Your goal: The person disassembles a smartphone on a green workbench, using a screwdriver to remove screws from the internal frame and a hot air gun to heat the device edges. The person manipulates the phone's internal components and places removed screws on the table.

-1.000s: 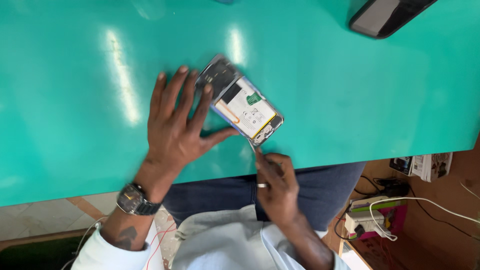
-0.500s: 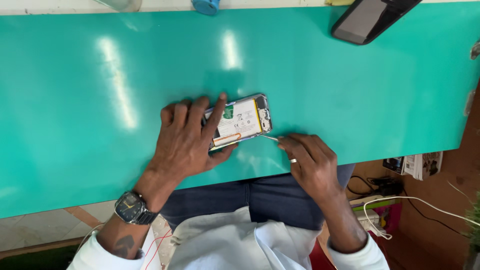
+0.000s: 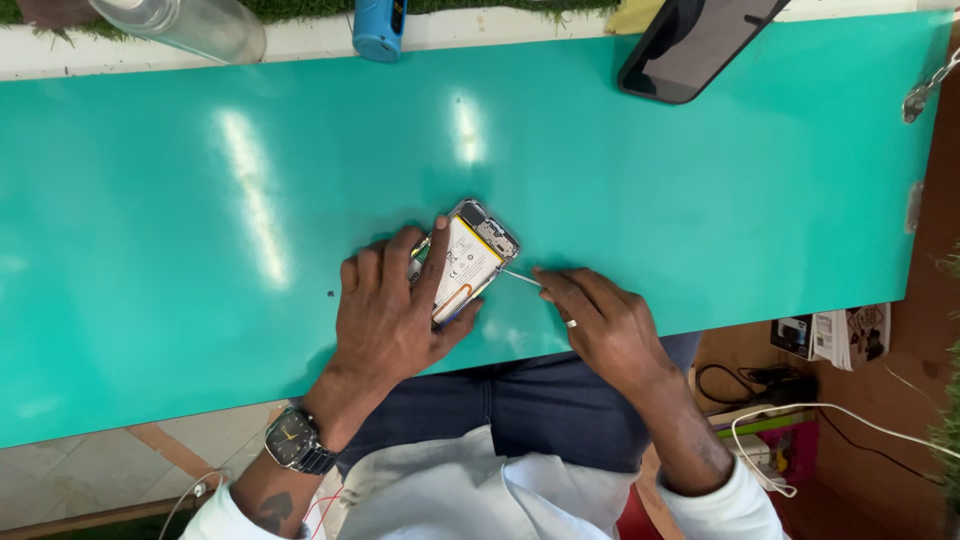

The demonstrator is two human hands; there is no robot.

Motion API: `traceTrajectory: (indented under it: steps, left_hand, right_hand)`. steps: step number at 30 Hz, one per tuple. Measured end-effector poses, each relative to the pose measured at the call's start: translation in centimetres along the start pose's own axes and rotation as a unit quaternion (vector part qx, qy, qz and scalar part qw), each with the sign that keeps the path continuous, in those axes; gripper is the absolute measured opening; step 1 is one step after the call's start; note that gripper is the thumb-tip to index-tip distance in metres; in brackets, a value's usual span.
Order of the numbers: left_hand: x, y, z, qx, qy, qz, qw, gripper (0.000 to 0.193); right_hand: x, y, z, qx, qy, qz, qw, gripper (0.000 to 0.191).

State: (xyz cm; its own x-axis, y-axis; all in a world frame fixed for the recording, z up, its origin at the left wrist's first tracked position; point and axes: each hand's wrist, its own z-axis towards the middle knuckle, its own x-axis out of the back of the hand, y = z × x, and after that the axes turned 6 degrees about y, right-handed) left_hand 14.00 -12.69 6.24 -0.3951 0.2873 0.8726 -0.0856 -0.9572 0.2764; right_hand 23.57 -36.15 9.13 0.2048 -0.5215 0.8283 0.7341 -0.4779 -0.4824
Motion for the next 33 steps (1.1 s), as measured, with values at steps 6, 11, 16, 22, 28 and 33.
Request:
traceTrajectory:
  steps: [6, 11, 16, 22, 28, 33]
  left_hand:
    - [-0.7, 2.4, 0.3, 0.151, -0.015, -0.026, 0.988, 0.096]
    - [-0.6, 3.5, 0.6, 0.165, 0.017, -0.041, 0.985, 0.089]
    - [-0.6, 2.8, 1.1, 0.188, -0.03, -0.143, 0.971, 0.096]
    - [-0.9, 2.8, 1.2, 0.122, 0.012, -0.097, 0.988, 0.096]
    - [-1.1, 2.8, 1.3, 0.134, 0.003, -0.105, 0.985, 0.092]
    - [-1.4, 2.9, 1.3, 0.133, 0.007, -0.095, 0.987, 0.091]
  right_hand:
    - [-0.5, 0.3, -0.7, -0.045, 0.0, 0.086, 0.995, 0.023]
    - [-0.7, 1.1, -1.0, -0.029, 0.024, 0.125, 0.992, 0.022]
    - [-0.9, 1.4, -0.9, -0.053, 0.019, 0.172, 0.983, 0.026]
    - [-0.8, 1.1, -0.7, -0.038, 0.036, 0.153, 0.987, 0.027]
    - [-0.5, 1.8, -0.6, 0.002, 0.026, 0.082, 0.996, 0.037]
    - [-0.7, 1.9, -0.9, -0.025, 0.011, 0.132, 0.991, 0.031]
